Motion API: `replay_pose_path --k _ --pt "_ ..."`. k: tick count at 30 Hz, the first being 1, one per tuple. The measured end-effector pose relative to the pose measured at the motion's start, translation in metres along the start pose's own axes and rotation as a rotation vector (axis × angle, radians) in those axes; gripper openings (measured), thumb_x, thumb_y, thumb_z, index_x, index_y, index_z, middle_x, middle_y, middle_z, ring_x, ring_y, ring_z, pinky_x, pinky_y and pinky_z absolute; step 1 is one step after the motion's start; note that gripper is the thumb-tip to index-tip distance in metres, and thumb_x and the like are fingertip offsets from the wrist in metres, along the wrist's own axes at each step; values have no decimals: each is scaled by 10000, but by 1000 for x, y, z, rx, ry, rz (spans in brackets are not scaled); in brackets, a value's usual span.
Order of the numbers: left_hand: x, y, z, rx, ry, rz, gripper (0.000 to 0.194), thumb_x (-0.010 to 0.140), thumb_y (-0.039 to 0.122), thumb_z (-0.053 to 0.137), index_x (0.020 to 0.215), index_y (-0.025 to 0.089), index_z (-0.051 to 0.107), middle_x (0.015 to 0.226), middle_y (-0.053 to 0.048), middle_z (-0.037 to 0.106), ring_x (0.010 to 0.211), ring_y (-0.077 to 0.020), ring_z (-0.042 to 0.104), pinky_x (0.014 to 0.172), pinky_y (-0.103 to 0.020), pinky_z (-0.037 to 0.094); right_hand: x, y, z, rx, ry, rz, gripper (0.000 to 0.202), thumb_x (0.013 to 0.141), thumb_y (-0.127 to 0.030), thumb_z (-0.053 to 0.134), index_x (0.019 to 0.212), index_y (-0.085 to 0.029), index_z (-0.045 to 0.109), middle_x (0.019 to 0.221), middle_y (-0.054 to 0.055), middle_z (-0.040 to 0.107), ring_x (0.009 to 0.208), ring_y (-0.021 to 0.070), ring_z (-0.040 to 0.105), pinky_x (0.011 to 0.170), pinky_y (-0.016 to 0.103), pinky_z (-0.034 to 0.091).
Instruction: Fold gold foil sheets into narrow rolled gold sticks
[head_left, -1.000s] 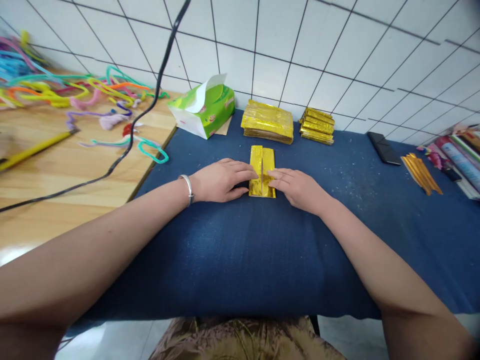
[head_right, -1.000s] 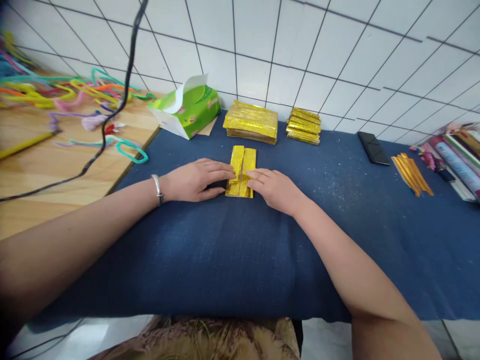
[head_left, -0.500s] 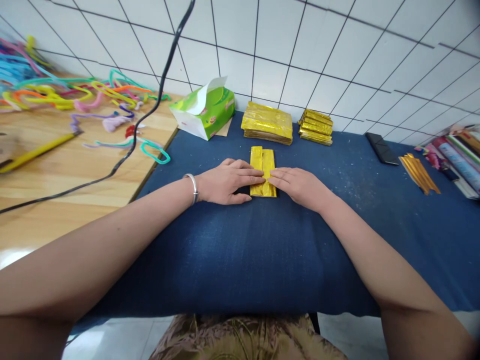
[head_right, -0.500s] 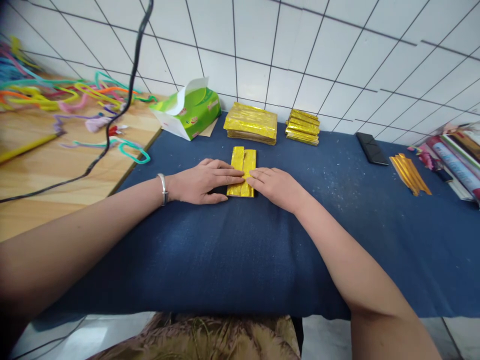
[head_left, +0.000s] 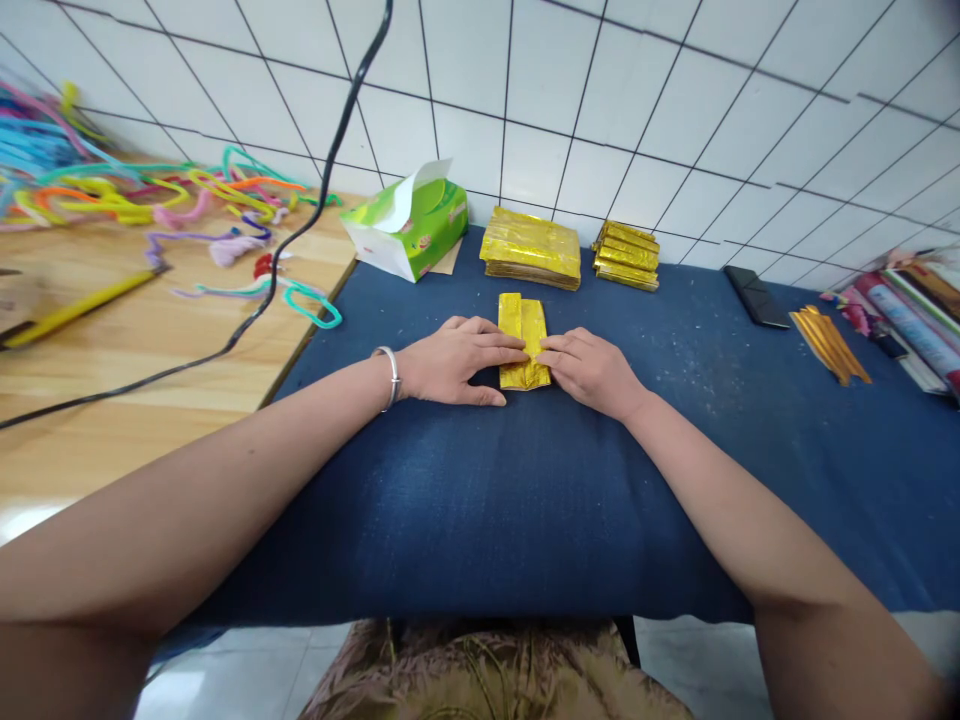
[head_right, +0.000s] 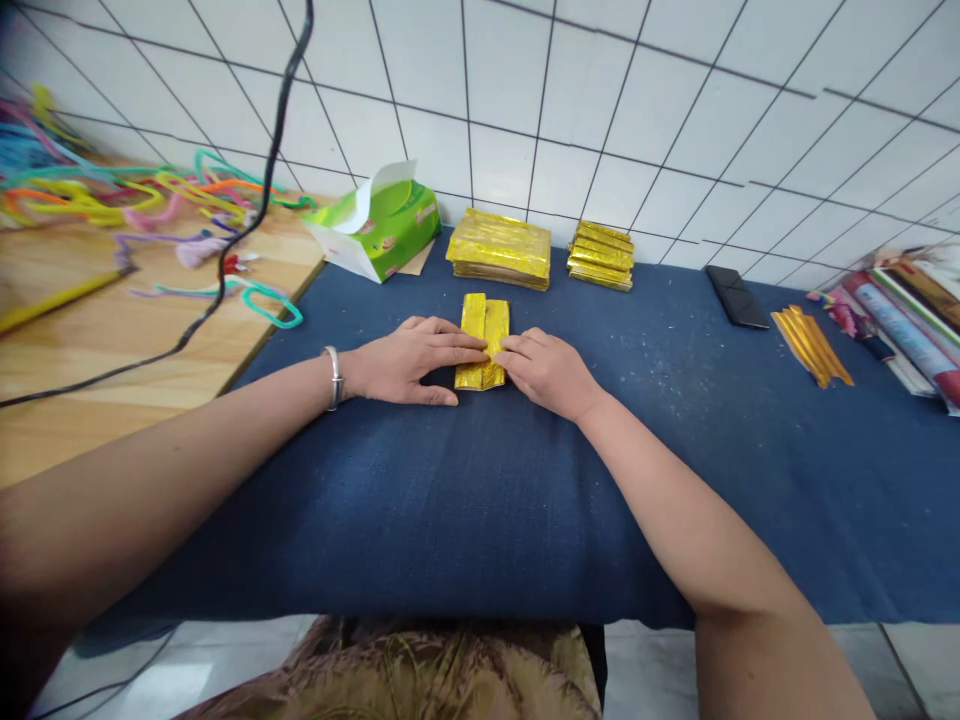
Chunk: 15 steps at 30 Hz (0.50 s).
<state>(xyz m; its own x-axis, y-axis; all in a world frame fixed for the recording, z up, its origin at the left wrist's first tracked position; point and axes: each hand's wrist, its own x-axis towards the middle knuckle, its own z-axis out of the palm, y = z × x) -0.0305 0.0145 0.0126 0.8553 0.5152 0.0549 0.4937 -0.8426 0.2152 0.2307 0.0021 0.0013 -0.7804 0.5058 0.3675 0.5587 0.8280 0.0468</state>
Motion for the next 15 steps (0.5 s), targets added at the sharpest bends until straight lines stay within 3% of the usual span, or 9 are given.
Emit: replay_pose_path --k 9,12,15 --pt "-4 3 2 -46 76 -87 705 782 581 525 1347 197 351 1340 -111 469 1237 -278 375 1009 -412 249 -1 -1 1 90 34 33 209 878 -240 482 993 -181 647 989 89 639 898 213 521 817 388 450" --pt "-5 7 3 -35 96 -79 608 818 509 518 1314 183 384 1373 -110 442 1264 -264 371 1030 -413 255 -1 -4 1 105 7 67 215 885 -251 476 999 -175 642 992 92 638 906 214 525 814 390 437" --pt "-5 10 5 -10 104 -58 394 864 425 477 1175 184 499 1385 -92 441 1299 -254 348 1060 -423 242 0 -5 0 113 -22 102 222 890 -271 476 1012 -179 637 1001 92 639 923 216 530 800 386 428"
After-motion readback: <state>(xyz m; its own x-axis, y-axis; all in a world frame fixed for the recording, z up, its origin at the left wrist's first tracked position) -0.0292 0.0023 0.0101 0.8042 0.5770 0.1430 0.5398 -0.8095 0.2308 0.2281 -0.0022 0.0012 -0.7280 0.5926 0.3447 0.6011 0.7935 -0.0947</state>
